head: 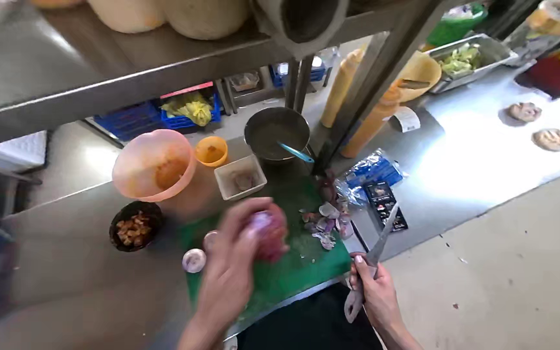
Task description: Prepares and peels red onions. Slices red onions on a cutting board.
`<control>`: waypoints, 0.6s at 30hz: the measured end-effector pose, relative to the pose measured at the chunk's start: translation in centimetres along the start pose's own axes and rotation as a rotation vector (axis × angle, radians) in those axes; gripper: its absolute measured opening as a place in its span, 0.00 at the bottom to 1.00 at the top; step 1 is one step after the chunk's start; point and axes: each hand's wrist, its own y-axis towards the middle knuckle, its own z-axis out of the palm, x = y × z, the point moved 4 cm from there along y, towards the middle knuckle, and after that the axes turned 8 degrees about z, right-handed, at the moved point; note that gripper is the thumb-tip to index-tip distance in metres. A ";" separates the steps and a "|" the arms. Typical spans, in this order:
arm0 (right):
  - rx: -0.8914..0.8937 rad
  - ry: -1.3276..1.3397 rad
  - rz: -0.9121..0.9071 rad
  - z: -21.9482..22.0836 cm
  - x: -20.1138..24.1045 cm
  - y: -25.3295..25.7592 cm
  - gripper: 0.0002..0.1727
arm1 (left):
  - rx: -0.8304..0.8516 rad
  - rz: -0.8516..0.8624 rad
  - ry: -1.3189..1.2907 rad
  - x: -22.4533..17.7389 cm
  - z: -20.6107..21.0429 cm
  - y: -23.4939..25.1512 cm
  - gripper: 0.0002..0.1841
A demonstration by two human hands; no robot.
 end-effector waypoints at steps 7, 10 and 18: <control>-0.084 -0.127 -0.048 1.9 -0.4 0.5 0.26 | 0.224 -0.555 -0.242 21.2 12.0 0.7 0.30; -0.058 -0.233 -0.084 1.0 -1.3 2.0 0.30 | 0.227 -0.523 -0.138 22.1 13.8 0.3 0.32; -0.001 -0.335 -0.101 -1.2 -1.0 3.3 0.36 | -0.037 -0.676 -0.120 22.0 17.0 -0.4 0.28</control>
